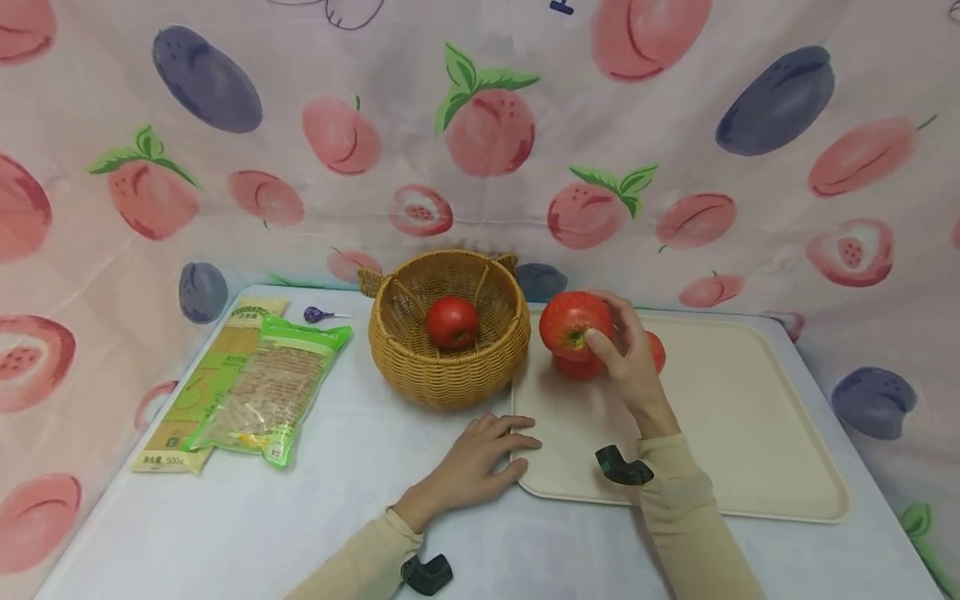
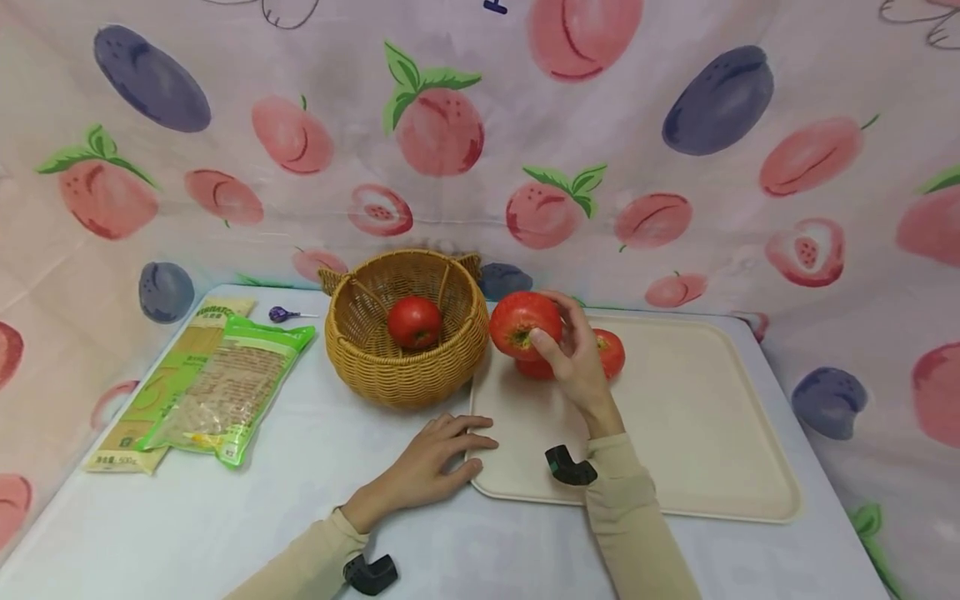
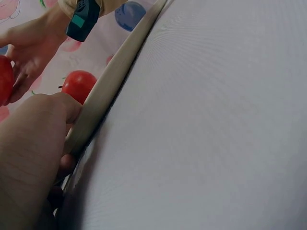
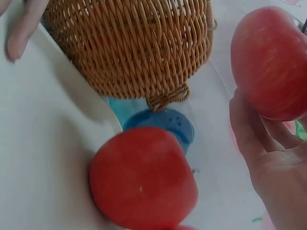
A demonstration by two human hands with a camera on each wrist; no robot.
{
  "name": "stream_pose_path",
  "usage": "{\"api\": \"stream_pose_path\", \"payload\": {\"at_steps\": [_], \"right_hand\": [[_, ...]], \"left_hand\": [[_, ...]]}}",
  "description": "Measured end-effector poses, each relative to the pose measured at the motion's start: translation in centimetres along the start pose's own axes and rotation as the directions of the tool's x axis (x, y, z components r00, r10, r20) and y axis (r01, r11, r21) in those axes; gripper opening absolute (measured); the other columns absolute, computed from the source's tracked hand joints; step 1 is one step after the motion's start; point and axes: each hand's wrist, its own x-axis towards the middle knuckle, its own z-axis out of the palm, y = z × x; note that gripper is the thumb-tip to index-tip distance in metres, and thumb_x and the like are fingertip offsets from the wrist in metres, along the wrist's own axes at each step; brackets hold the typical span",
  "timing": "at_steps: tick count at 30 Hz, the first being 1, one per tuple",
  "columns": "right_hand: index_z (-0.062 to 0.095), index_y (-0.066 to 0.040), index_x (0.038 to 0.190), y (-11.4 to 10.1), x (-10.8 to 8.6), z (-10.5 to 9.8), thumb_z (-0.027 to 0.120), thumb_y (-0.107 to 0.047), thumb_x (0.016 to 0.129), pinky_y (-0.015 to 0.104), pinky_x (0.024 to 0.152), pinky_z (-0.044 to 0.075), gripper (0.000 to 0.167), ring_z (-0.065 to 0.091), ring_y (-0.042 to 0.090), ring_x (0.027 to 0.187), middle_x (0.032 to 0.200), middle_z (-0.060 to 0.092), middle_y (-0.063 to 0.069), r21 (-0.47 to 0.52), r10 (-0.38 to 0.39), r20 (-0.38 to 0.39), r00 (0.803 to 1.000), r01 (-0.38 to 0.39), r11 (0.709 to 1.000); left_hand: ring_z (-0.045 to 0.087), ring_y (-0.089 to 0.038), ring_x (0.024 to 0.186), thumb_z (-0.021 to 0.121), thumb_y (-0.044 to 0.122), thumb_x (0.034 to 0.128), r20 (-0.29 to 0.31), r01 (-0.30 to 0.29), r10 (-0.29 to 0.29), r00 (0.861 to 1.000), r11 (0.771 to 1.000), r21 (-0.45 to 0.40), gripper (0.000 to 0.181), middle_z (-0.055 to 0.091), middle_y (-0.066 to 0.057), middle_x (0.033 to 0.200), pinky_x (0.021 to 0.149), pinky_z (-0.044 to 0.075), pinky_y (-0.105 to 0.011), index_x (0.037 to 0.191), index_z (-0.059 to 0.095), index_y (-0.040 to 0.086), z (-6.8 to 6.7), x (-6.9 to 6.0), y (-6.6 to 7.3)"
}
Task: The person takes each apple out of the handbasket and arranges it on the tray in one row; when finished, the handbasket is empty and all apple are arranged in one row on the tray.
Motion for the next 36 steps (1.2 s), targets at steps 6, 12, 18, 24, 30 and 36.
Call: {"api": "stream_pose_path", "payload": {"at_steps": [6, 12, 18, 24, 30, 36], "right_hand": [[0.044, -0.012, 0.136, 0.4, -0.5, -1.3, 0.057, -0.011, 0.091, 0.018, 0.094, 0.043, 0.047, 0.049, 0.016, 0.115, 0.127, 0.052, 0.003, -0.015, -0.012, -0.054, 0.998, 0.012, 1.000], [0.044, -0.012, 0.137, 1.0, -0.9, -2.5, 0.057, -0.009, 0.091, 0.017, 0.094, 0.041, 0.049, 0.050, 0.014, 0.115, 0.126, 0.053, 0.001, -0.040, -0.011, -0.102, 0.995, 0.007, 0.999], [0.045, -0.010, 0.137, 1.3, -1.0, -3.7, 0.057, -0.008, 0.091, 0.017, 0.092, 0.042, 0.048, 0.052, 0.013, 0.112, 0.126, 0.054, 0.001, -0.041, -0.026, -0.133, 0.991, 0.021, 0.999], [0.047, -0.008, 0.134, 1.5, -1.1, -4.9, 0.057, -0.008, 0.091, 0.017, 0.089, 0.044, 0.044, 0.054, 0.012, 0.109, 0.124, 0.055, 0.001, -0.045, -0.014, -0.156, 0.988, 0.007, 0.999], [0.048, -0.007, 0.132, 1.6, -1.2, -5.7, 0.057, -0.009, 0.092, 0.016, 0.090, 0.042, 0.042, 0.053, 0.010, 0.108, 0.121, 0.056, -0.001, -0.038, -0.005, -0.199, 0.980, -0.003, 0.999], [0.050, -0.004, 0.129, 1.7, -1.5, -6.4, 0.057, -0.009, 0.092, 0.014, 0.094, 0.039, 0.038, 0.050, 0.010, 0.112, 0.118, 0.056, -0.003, -0.041, 0.018, -0.293, 0.956, -0.031, 0.999]], "left_hand": [[0.046, -0.013, 0.122, 0.051, 0.035, 0.0950, 0.011, 0.015, -0.015, 1.000, 1.000, -0.013, 0.029, 0.050, 0.008, 0.138, 0.104, 0.036, -0.040, 0.121, 0.062, 0.030, -0.1, 0.0, 0.2], [0.044, -0.016, 0.127, 0.052, 0.033, 0.0949, 0.020, 0.029, -0.028, 0.999, 0.999, -0.033, 0.028, 0.050, 0.006, 0.138, 0.109, 0.031, -0.046, 0.121, 0.062, 0.029, -0.3, -0.2, 0.1], [0.042, -0.015, 0.130, 0.052, 0.034, 0.0950, 0.024, 0.037, -0.036, 0.999, 0.998, -0.047, 0.029, 0.049, 0.008, 0.139, 0.112, 0.027, -0.047, 0.121, 0.062, 0.030, -0.1, -0.3, 0.0], [0.044, -0.015, 0.128, 0.053, 0.033, 0.0943, 0.005, 0.025, -0.025, 1.000, 0.999, -0.039, 0.028, 0.050, 0.007, 0.139, 0.109, 0.030, -0.046, 0.121, 0.062, 0.031, 0.2, 0.0, -0.1], [0.045, -0.013, 0.125, 0.053, 0.033, 0.0940, -0.001, 0.029, -0.029, 1.000, 0.999, -0.038, 0.028, 0.050, 0.007, 0.138, 0.107, 0.033, -0.043, 0.120, 0.062, 0.030, 0.0, 0.1, 0.0], [0.045, -0.012, 0.125, 0.054, 0.033, 0.0936, 0.004, 0.037, -0.037, 0.999, 0.998, -0.043, 0.028, 0.050, 0.008, 0.138, 0.106, 0.034, -0.042, 0.121, 0.062, 0.031, 0.0, -0.1, 0.1]]}}
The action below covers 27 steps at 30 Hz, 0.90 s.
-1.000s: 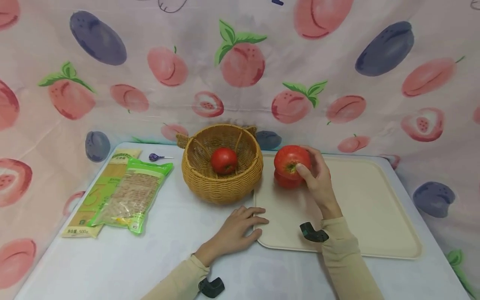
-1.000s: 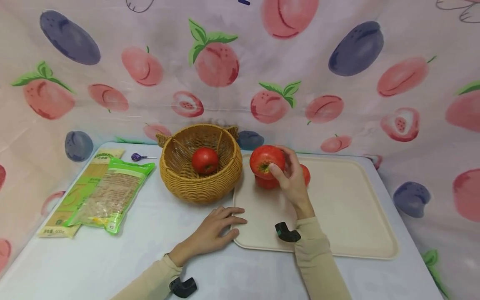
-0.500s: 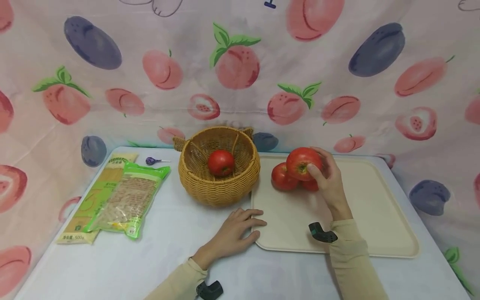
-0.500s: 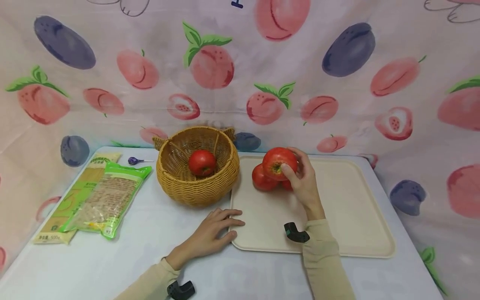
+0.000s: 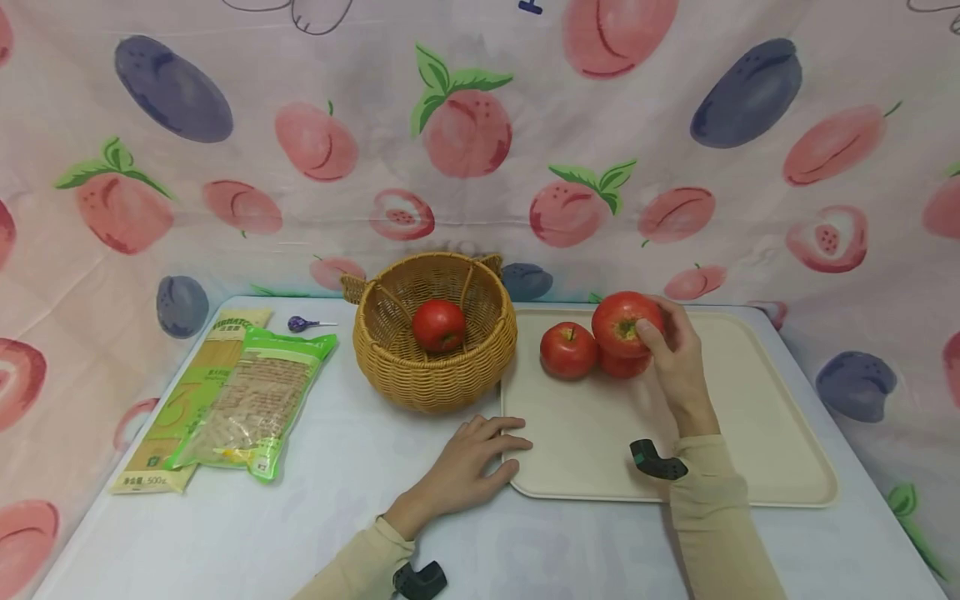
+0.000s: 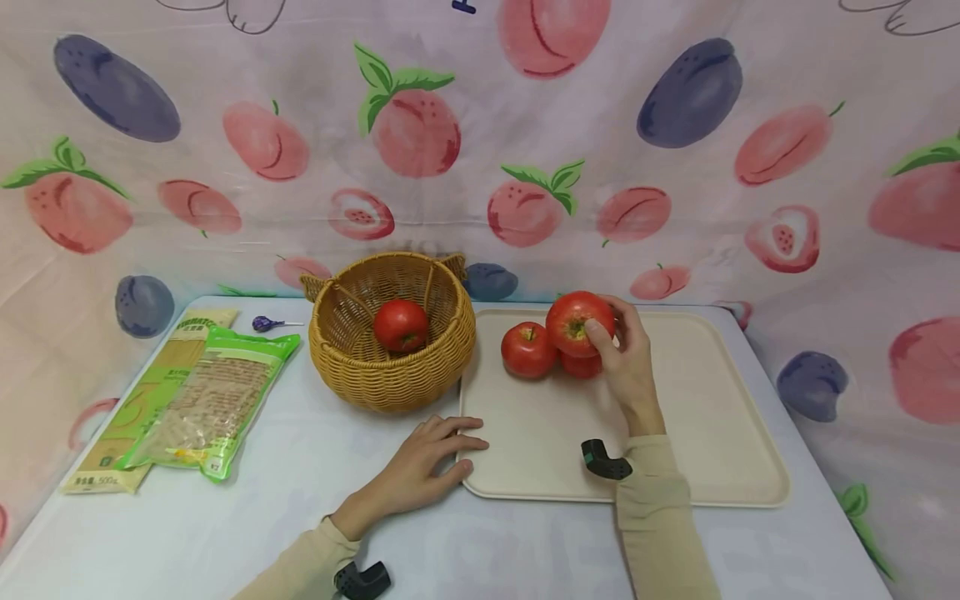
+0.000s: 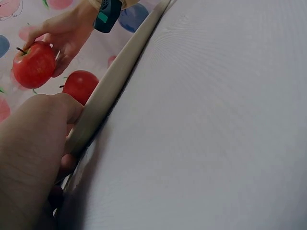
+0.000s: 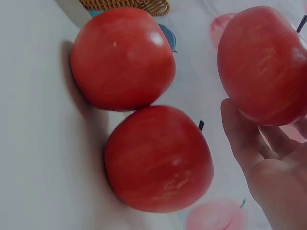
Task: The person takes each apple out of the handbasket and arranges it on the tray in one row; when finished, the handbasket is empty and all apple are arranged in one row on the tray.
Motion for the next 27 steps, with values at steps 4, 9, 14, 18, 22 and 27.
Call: {"api": "stream_pose_path", "payload": {"at_steps": [4, 9, 14, 18, 22, 27], "right_hand": [[0.051, -0.007, 0.129, 0.1, 0.0, -0.6, 0.058, -0.013, 0.092, 0.012, 0.087, 0.044, 0.038, 0.050, 0.009, 0.109, 0.118, 0.054, -0.004, -0.010, 0.055, -0.041, 0.998, -0.056, 0.998], [0.052, -0.009, 0.129, 0.2, 0.1, -1.4, 0.060, -0.017, 0.092, 0.010, 0.077, 0.048, 0.039, 0.051, 0.008, 0.104, 0.119, 0.051, -0.005, -0.007, 0.109, -0.069, 0.992, -0.110, 0.994], [0.053, -0.010, 0.128, 0.4, 0.3, -1.9, 0.063, -0.018, 0.090, 0.011, 0.070, 0.050, 0.040, 0.052, 0.009, 0.101, 0.117, 0.052, -0.004, -0.002, 0.126, -0.127, 0.984, -0.127, 0.992], [0.054, -0.011, 0.128, 0.6, 0.4, -2.2, 0.064, -0.018, 0.090, 0.011, 0.068, 0.050, 0.040, 0.052, 0.010, 0.099, 0.116, 0.053, -0.004, 0.020, 0.151, -0.170, 0.974, -0.149, 0.989], [0.054, -0.013, 0.129, 0.8, 0.4, -2.6, 0.064, -0.018, 0.090, 0.011, 0.067, 0.050, 0.041, 0.052, 0.010, 0.099, 0.117, 0.052, -0.005, 0.032, 0.175, -0.191, 0.966, -0.172, 0.985], [0.053, -0.014, 0.131, 0.9, 0.3, -3.1, 0.064, -0.022, 0.090, 0.010, 0.068, 0.050, 0.043, 0.051, 0.010, 0.102, 0.118, 0.051, -0.006, 0.012, 0.203, -0.205, 0.958, -0.205, 0.979]], "left_hand": [[0.046, -0.012, 0.123, 0.054, 0.033, 0.0935, -0.003, -0.001, 0.001, 1.000, 1.000, -0.003, 0.028, 0.050, 0.009, 0.138, 0.105, 0.035, -0.041, 0.120, 0.062, 0.031, 0.1, 0.0, -0.1], [0.047, -0.011, 0.118, 0.054, 0.033, 0.0936, -0.004, -0.005, 0.005, 1.000, 1.000, 0.008, 0.028, 0.050, 0.008, 0.138, 0.100, 0.037, -0.038, 0.120, 0.062, 0.031, 0.1, 0.0, -0.1], [0.046, -0.011, 0.120, 0.055, 0.032, 0.0931, -0.001, 0.002, -0.002, 1.000, 1.000, -0.001, 0.028, 0.050, 0.008, 0.138, 0.101, 0.037, -0.038, 0.120, 0.063, 0.031, 0.0, 0.1, 0.0], [0.045, -0.011, 0.123, 0.055, 0.032, 0.0929, 0.003, 0.008, -0.008, 1.000, 1.000, -0.005, 0.028, 0.050, 0.008, 0.138, 0.103, 0.035, -0.039, 0.120, 0.063, 0.031, 0.0, 0.1, 0.0], [0.045, -0.012, 0.124, 0.054, 0.033, 0.0933, 0.002, 0.002, -0.002, 1.000, 1.000, 0.000, 0.028, 0.050, 0.008, 0.138, 0.104, 0.035, -0.041, 0.120, 0.063, 0.031, 0.0, 0.0, 0.0], [0.045, -0.013, 0.125, 0.053, 0.034, 0.0940, -0.001, -0.008, 0.008, 1.000, 1.000, 0.004, 0.028, 0.050, 0.007, 0.138, 0.105, 0.035, -0.042, 0.120, 0.062, 0.031, 0.1, 0.0, -0.1]]}}
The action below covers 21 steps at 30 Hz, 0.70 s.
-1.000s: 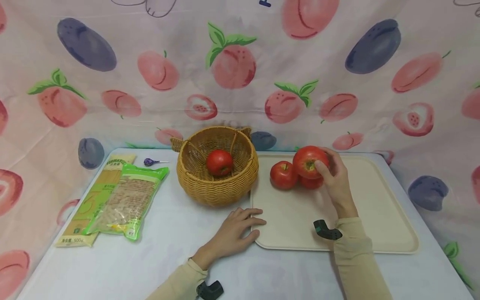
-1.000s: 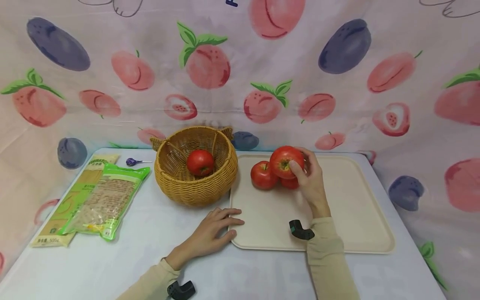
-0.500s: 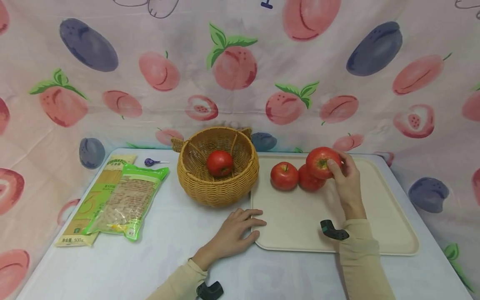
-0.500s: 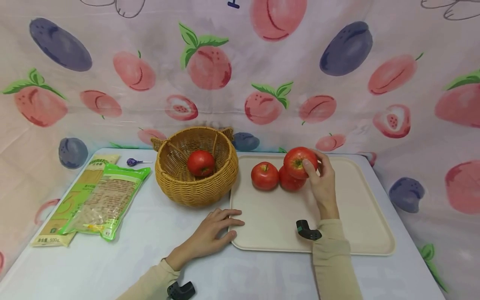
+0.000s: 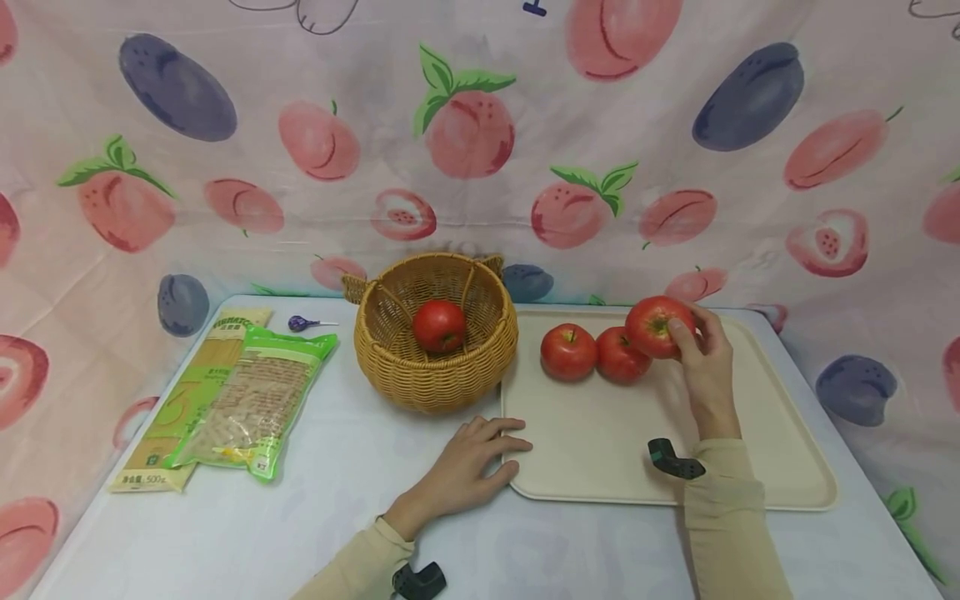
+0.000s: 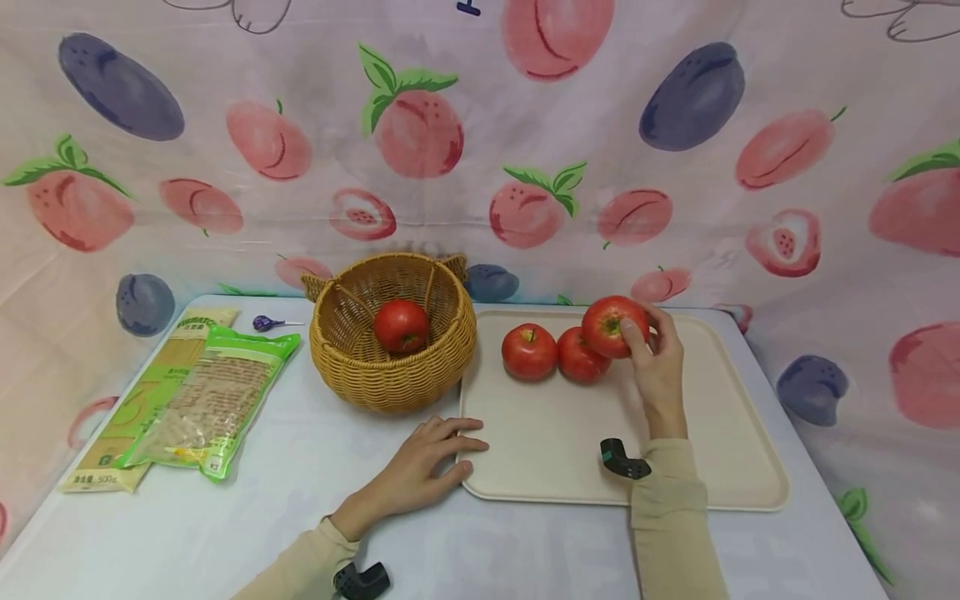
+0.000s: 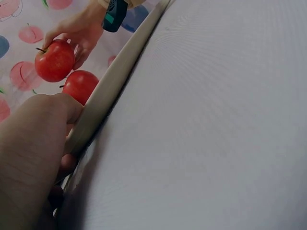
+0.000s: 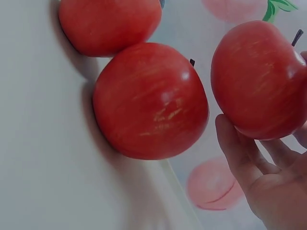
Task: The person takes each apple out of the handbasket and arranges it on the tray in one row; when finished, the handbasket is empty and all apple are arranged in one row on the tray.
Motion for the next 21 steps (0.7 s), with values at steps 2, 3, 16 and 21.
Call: {"api": "stream_pose_path", "payload": {"at_steps": [2, 3, 16, 21], "right_hand": [[0.053, -0.015, 0.131, 0.1, 0.0, -0.1, 0.064, -0.023, 0.090, 0.010, 0.068, 0.051, 0.044, 0.051, 0.010, 0.103, 0.119, 0.051, -0.006, -0.011, 0.011, -0.010, 1.000, -0.011, 1.000], [0.053, -0.015, 0.132, 0.1, 0.1, -0.2, 0.064, -0.023, 0.090, 0.010, 0.068, 0.051, 0.044, 0.051, 0.011, 0.103, 0.119, 0.051, -0.006, -0.012, 0.015, -0.014, 1.000, -0.015, 1.000], [0.056, -0.016, 0.126, 0.7, 0.5, -1.0, 0.064, -0.022, 0.090, 0.012, 0.064, 0.052, 0.038, 0.050, 0.011, 0.100, 0.118, 0.051, -0.004, 0.041, 0.064, -0.069, 0.996, -0.062, 0.997], [0.055, -0.017, 0.127, 0.9, 0.6, -1.4, 0.063, -0.025, 0.090, 0.013, 0.064, 0.052, 0.039, 0.050, 0.011, 0.102, 0.120, 0.050, -0.004, 0.043, 0.097, -0.084, 0.992, -0.094, 0.995]], "left_hand": [[0.046, -0.013, 0.125, 0.052, 0.034, 0.0941, 0.000, -0.003, 0.003, 1.000, 1.000, 0.004, 0.028, 0.050, 0.007, 0.138, 0.105, 0.034, -0.042, 0.120, 0.062, 0.031, 0.0, 0.0, 0.0], [0.045, -0.013, 0.125, 0.052, 0.035, 0.0942, 0.001, -0.002, 0.002, 1.000, 1.000, 0.000, 0.028, 0.050, 0.007, 0.138, 0.106, 0.034, -0.043, 0.120, 0.062, 0.031, 0.0, 0.0, 0.0], [0.045, -0.011, 0.125, 0.053, 0.035, 0.0938, -0.001, 0.005, -0.005, 1.000, 1.000, 0.003, 0.028, 0.050, 0.009, 0.138, 0.105, 0.034, -0.041, 0.120, 0.062, 0.031, 0.1, 0.0, -0.1], [0.044, -0.011, 0.126, 0.054, 0.034, 0.0936, 0.008, 0.015, -0.015, 1.000, 1.000, -0.008, 0.028, 0.049, 0.009, 0.139, 0.108, 0.032, -0.042, 0.120, 0.063, 0.031, 0.1, 0.0, -0.1]]}}
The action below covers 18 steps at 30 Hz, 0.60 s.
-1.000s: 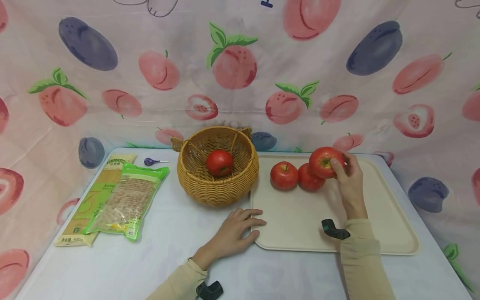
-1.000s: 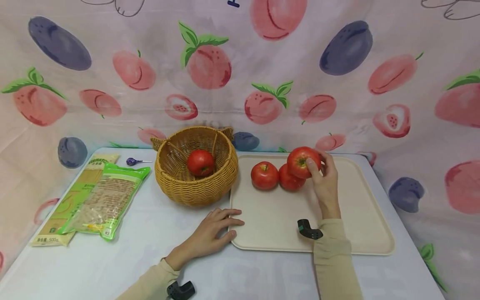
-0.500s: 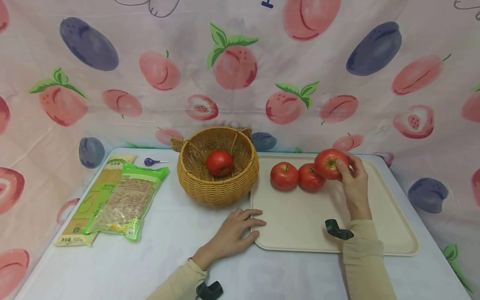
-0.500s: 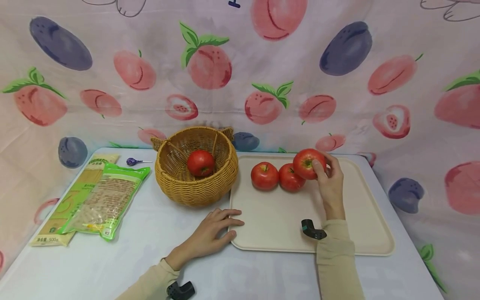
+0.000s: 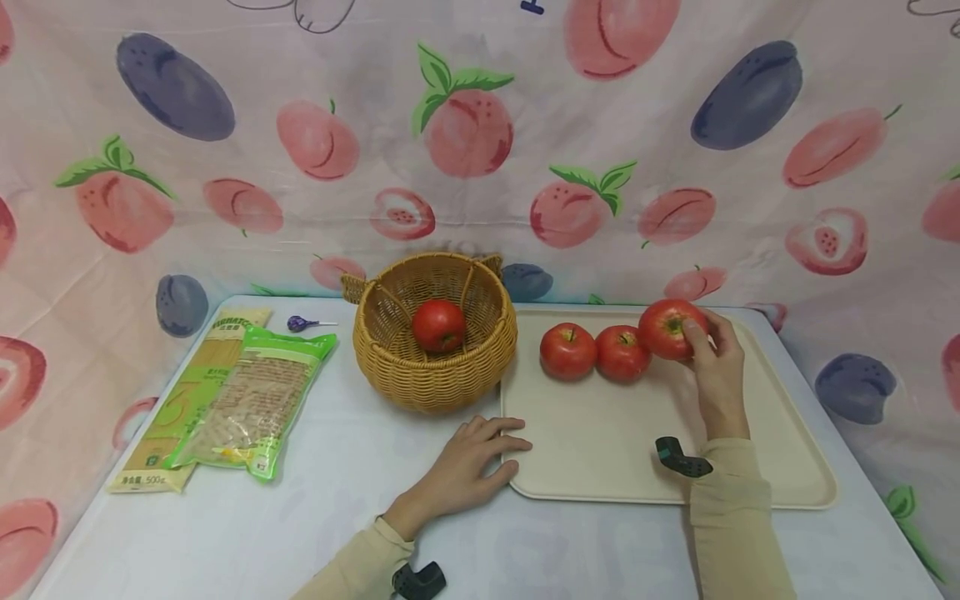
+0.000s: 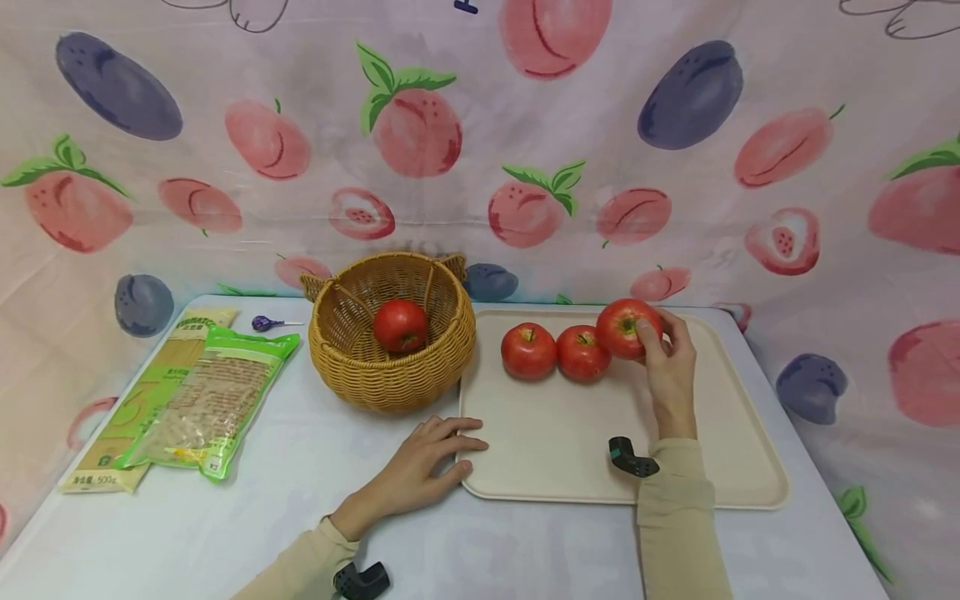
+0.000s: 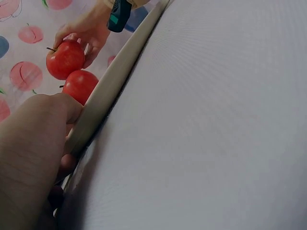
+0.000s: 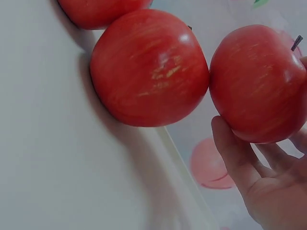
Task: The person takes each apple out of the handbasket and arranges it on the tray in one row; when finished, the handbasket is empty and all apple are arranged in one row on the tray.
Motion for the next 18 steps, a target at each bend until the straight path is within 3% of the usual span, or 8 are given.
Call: {"api": "stream_pose_path", "payload": {"at_steps": [7, 18], "right_hand": [[0.056, -0.019, 0.127, 0.4, 0.3, -0.6, 0.063, -0.028, 0.090, 0.013, 0.064, 0.052, 0.038, 0.050, 0.011, 0.103, 0.118, 0.050, -0.004, 0.006, 0.034, -0.014, 0.999, -0.033, 0.999], [0.055, -0.020, 0.127, 0.9, 0.7, -1.3, 0.062, -0.034, 0.091, 0.014, 0.063, 0.052, 0.040, 0.049, 0.011, 0.105, 0.115, 0.051, -0.005, 0.005, 0.097, -0.035, 0.995, -0.097, 0.995]], "left_hand": [[0.046, -0.013, 0.125, 0.053, 0.034, 0.0940, -0.012, -0.016, 0.016, 1.000, 1.000, 0.012, 0.028, 0.051, 0.007, 0.138, 0.108, 0.032, -0.044, 0.120, 0.063, 0.030, -0.1, 0.0, 0.1], [0.044, -0.010, 0.126, 0.054, 0.034, 0.0936, 0.004, 0.007, -0.007, 1.000, 1.000, -0.014, 0.028, 0.049, 0.009, 0.139, 0.108, 0.032, -0.040, 0.120, 0.063, 0.030, -0.2, 0.0, 0.1]]}}
